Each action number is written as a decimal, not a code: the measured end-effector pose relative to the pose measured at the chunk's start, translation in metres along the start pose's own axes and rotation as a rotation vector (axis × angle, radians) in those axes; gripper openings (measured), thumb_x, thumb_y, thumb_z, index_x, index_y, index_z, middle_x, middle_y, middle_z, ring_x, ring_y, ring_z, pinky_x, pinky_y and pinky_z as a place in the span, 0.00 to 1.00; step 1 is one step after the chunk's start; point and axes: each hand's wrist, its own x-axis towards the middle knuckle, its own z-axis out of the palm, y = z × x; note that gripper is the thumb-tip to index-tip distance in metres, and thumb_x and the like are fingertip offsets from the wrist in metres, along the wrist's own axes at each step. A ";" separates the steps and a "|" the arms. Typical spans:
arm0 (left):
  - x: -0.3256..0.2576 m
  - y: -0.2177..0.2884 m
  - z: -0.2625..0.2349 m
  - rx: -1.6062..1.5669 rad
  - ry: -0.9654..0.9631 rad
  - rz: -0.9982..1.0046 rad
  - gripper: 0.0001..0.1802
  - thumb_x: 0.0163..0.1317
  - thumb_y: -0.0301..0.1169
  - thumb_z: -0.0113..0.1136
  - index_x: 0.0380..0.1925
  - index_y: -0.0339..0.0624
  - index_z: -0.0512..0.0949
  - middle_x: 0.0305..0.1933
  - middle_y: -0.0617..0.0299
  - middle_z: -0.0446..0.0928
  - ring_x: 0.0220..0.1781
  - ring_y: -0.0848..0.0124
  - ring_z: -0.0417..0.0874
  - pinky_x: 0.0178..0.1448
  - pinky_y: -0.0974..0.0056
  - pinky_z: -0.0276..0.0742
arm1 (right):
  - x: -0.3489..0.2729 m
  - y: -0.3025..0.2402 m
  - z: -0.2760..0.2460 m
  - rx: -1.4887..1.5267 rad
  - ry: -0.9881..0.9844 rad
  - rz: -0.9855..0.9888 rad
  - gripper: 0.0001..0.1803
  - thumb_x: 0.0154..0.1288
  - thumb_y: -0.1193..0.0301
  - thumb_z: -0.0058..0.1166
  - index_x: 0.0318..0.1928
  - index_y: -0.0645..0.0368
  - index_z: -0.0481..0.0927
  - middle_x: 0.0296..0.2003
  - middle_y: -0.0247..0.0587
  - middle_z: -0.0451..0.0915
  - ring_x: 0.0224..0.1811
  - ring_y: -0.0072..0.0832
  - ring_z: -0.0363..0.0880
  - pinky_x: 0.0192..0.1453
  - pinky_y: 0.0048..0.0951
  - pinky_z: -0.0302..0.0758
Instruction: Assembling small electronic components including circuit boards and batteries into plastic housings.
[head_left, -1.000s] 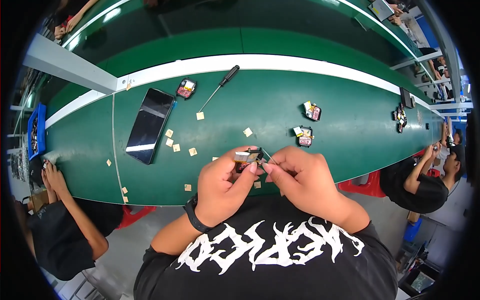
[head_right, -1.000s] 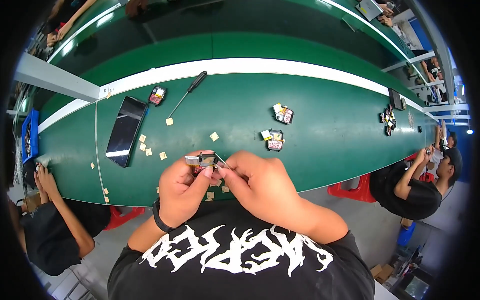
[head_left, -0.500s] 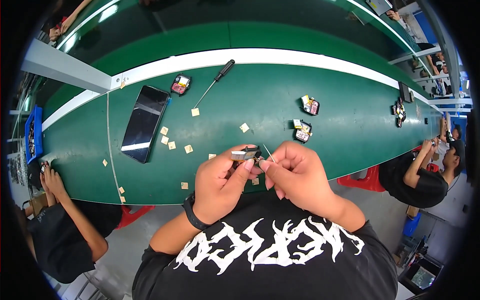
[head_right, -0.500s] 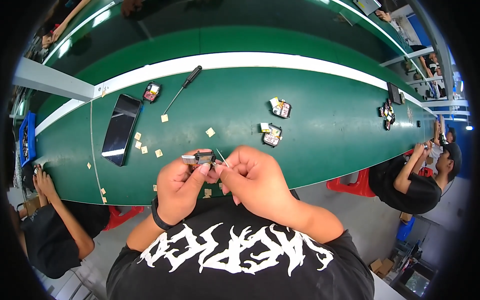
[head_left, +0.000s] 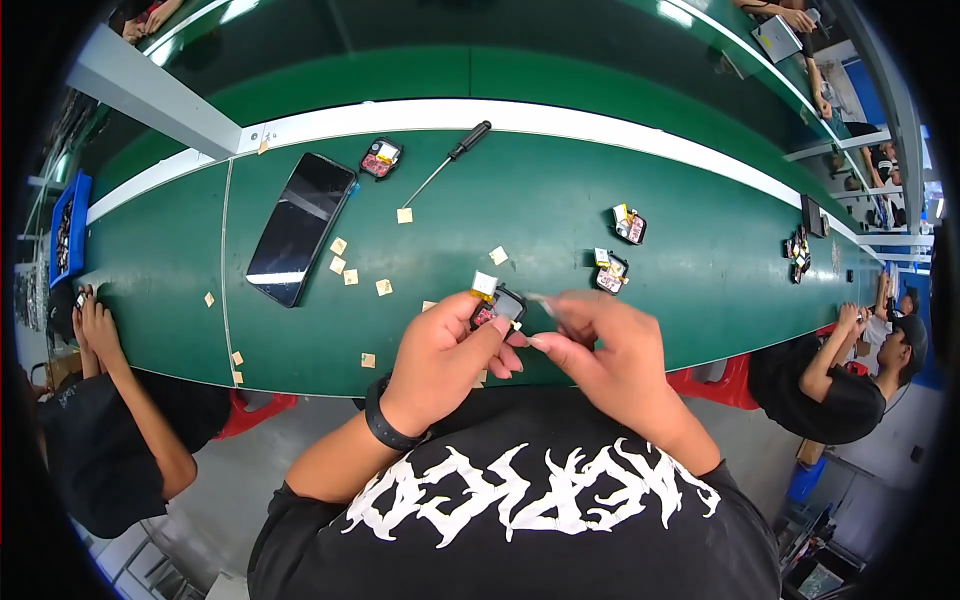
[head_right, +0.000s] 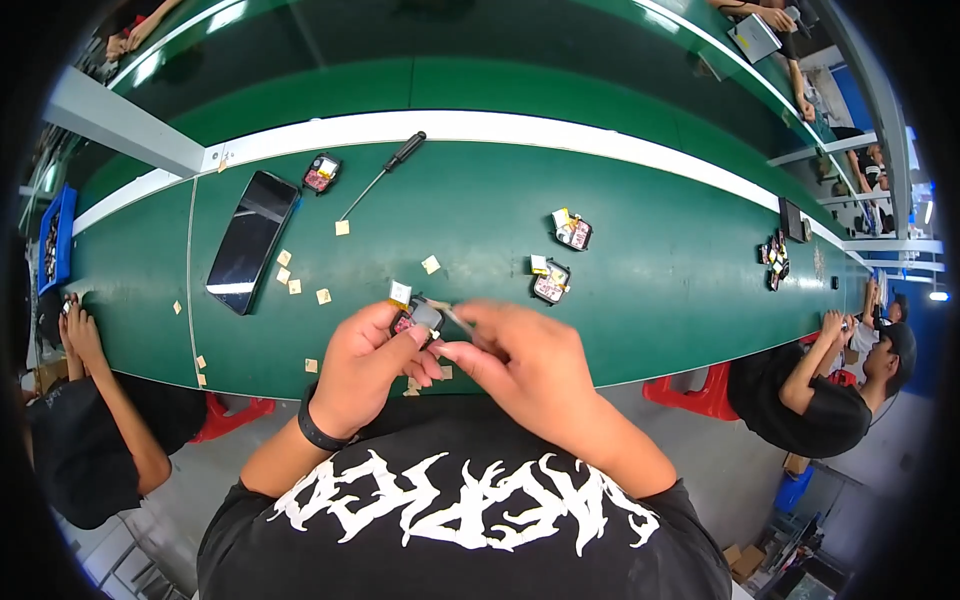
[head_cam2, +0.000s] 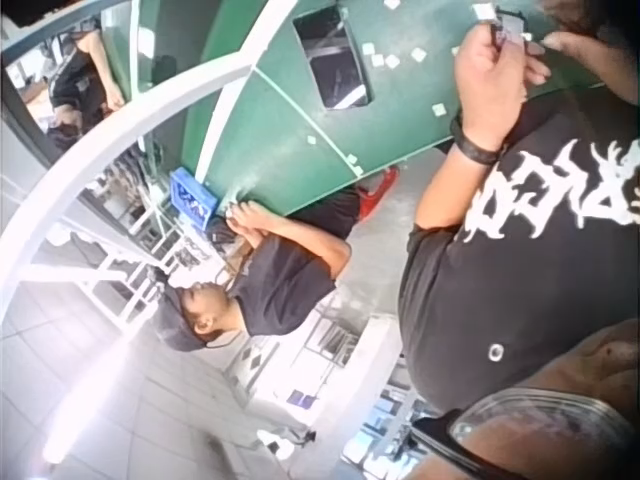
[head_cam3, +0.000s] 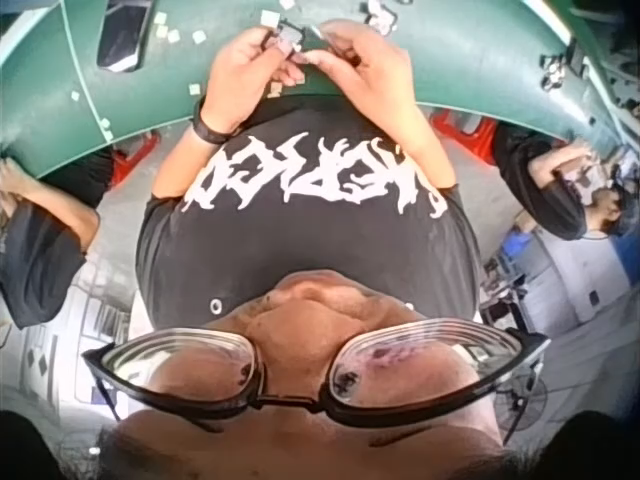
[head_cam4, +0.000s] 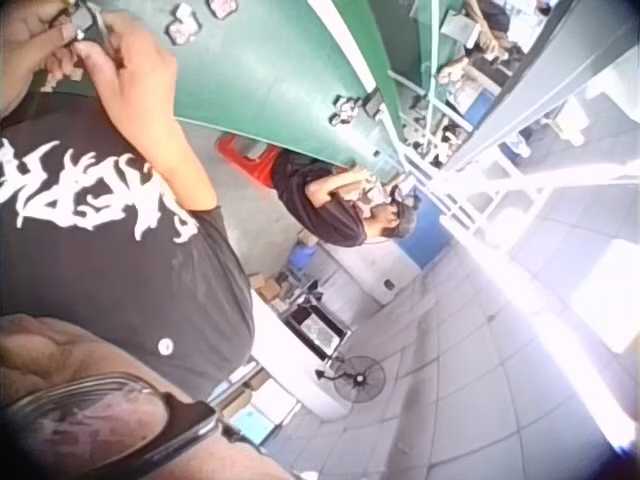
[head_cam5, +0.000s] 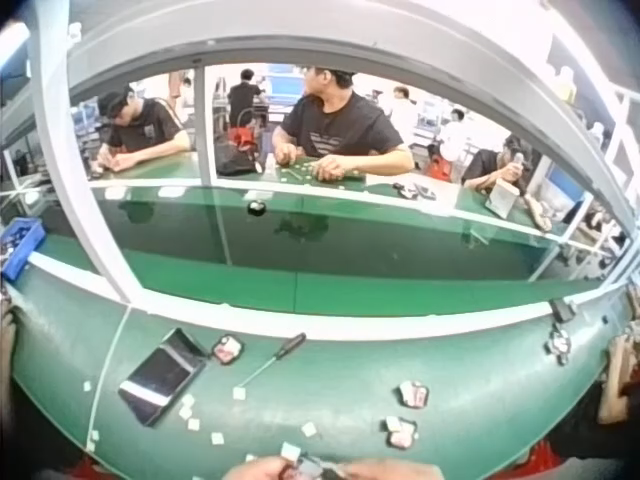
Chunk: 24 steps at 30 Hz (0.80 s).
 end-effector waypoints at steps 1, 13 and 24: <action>-0.001 0.002 0.001 0.069 -0.026 -0.008 0.11 0.76 0.26 0.52 0.51 0.31 0.77 0.38 0.57 0.83 0.34 0.73 0.86 0.38 0.70 0.83 | 0.003 0.002 -0.004 0.076 -0.051 0.101 0.21 0.58 0.72 0.73 0.52 0.61 0.84 0.19 0.34 0.71 0.19 0.20 0.67 0.25 0.27 0.68; -0.010 0.006 0.008 0.246 -0.108 0.053 0.14 0.78 0.28 0.46 0.55 0.32 0.76 0.41 0.59 0.82 0.33 0.76 0.83 0.37 0.70 0.81 | 0.026 -0.008 -0.012 -0.008 -0.258 -0.008 0.08 0.67 0.73 0.64 0.43 0.62 0.82 0.24 0.39 0.82 0.21 0.30 0.81 0.26 0.31 0.74; -0.008 -0.002 0.009 0.077 -0.052 0.003 0.12 0.76 0.25 0.49 0.52 0.31 0.77 0.38 0.62 0.82 0.31 0.79 0.82 0.34 0.71 0.79 | 0.003 -0.001 -0.008 0.087 -0.240 0.031 0.13 0.63 0.76 0.66 0.48 0.59 0.81 0.26 0.34 0.82 0.23 0.23 0.81 0.26 0.27 0.73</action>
